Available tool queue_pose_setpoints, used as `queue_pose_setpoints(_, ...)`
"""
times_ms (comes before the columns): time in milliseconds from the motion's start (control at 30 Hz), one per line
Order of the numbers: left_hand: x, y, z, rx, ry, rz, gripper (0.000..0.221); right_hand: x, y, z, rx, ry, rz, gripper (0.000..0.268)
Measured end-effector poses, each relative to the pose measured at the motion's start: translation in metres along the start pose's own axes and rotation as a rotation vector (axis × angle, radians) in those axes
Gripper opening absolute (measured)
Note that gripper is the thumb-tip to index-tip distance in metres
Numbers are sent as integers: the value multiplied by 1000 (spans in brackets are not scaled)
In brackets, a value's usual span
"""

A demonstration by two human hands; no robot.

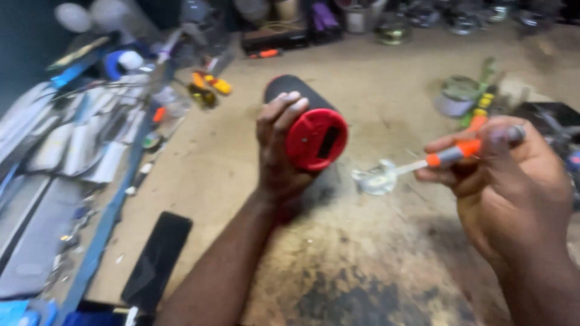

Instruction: The person is removing the end cover of a portable Bluetooth speaker by unscrewing several small screws with a manual screwdriver.

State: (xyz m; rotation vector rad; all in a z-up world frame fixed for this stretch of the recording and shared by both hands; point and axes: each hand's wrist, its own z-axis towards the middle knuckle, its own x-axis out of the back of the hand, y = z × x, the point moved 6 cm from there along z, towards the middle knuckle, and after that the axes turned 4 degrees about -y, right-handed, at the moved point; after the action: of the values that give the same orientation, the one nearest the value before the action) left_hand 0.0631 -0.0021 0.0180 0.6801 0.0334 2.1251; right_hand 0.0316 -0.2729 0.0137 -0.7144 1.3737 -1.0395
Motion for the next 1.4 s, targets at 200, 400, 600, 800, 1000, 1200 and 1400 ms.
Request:
queue_pose_setpoints(200,12,-3,-1,76,159,84,84,-74,10,14,-54,-56,-2,37)
queue_pose_setpoints(400,2,-17,-11,94,66,11,84,-56,33,10,52,14,-131,31)
queue_pose_setpoints(600,-4,-19,-18,101,-3,20,84,-53,28,9,16,64,-144,23)
queue_pose_setpoints(800,-7,-19,-18,76,8,40,88,-61,21,2,53,16,-183,21)
queue_pose_setpoints(1000,-9,-19,-20,76,6,50,88,-70,13,-14,296,-51,-392,22)
queue_pose_setpoints(1200,-5,-10,-15,73,5,50,88,-74,10,-24,595,-110,-459,22)
queue_pose_setpoints(1400,-9,-6,-15,66,-29,61,83,-93,-5,-40,722,-208,-655,23)
